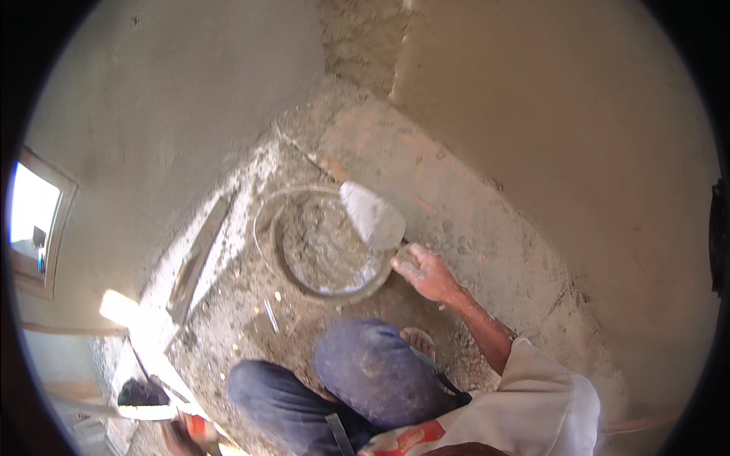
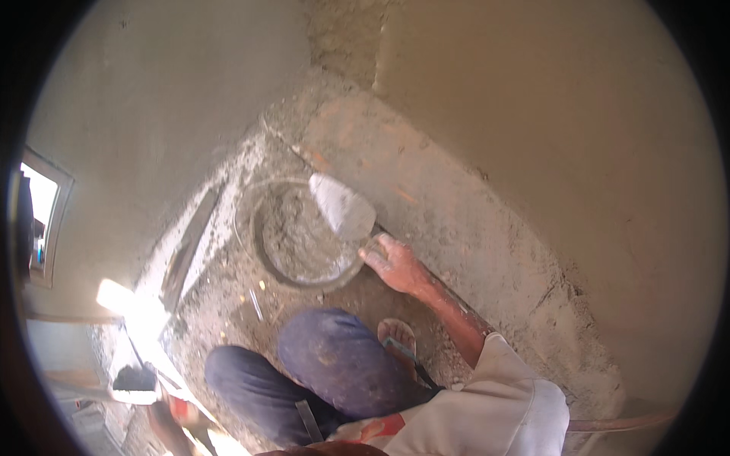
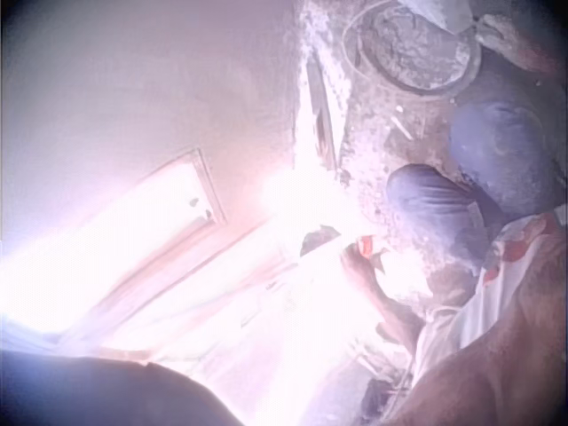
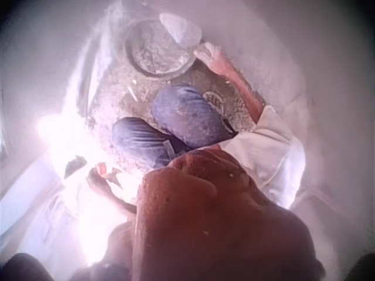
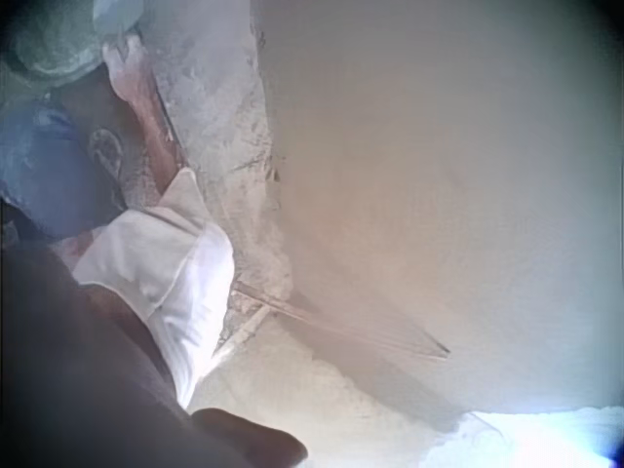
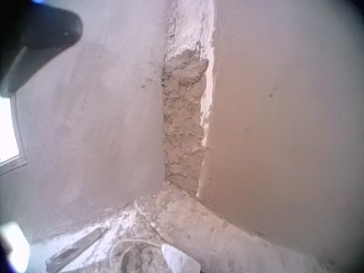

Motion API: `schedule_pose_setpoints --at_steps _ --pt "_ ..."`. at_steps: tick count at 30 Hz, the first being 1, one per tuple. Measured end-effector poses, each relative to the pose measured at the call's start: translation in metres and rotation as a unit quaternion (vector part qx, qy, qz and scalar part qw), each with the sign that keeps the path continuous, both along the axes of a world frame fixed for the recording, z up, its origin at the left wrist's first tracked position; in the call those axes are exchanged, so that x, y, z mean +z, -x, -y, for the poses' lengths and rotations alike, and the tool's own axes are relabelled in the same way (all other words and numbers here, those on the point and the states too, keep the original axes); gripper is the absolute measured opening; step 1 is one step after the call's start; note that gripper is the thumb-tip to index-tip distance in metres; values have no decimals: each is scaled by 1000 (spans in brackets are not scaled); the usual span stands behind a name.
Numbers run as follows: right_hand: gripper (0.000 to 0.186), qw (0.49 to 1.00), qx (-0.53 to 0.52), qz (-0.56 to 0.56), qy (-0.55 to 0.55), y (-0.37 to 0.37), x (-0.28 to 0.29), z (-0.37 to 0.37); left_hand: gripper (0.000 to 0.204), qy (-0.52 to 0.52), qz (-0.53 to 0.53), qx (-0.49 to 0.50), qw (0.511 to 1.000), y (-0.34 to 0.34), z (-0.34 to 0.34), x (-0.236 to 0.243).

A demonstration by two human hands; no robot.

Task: The person applies plaster to a corner of an interior wall using a trowel, scooping material from a bucket and smoothing it over the surface.

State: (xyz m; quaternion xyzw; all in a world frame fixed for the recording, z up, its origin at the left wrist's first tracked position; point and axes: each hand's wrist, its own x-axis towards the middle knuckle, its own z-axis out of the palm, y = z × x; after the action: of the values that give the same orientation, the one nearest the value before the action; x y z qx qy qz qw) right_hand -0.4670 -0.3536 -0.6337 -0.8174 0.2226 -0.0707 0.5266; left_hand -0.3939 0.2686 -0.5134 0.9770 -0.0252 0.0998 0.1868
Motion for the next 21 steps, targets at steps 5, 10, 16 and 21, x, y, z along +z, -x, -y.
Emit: schedule_pose_setpoints --at_steps 5,10,16,21 --pt "35 880 277 -64 379 -101 75 -22 29 30 -141 244 959 83 -27 -25" --pt "20 697 334 -65 631 -204 33 -36 34 76 -203 196 956 38 4 -66" --pt "12 625 458 44 631 -216 -32 -62 41 98 -206 155 961 25 1 -72" --pt "12 557 509 22 656 -148 11 -66 47 111 -207 142 962 35 -12 -66"
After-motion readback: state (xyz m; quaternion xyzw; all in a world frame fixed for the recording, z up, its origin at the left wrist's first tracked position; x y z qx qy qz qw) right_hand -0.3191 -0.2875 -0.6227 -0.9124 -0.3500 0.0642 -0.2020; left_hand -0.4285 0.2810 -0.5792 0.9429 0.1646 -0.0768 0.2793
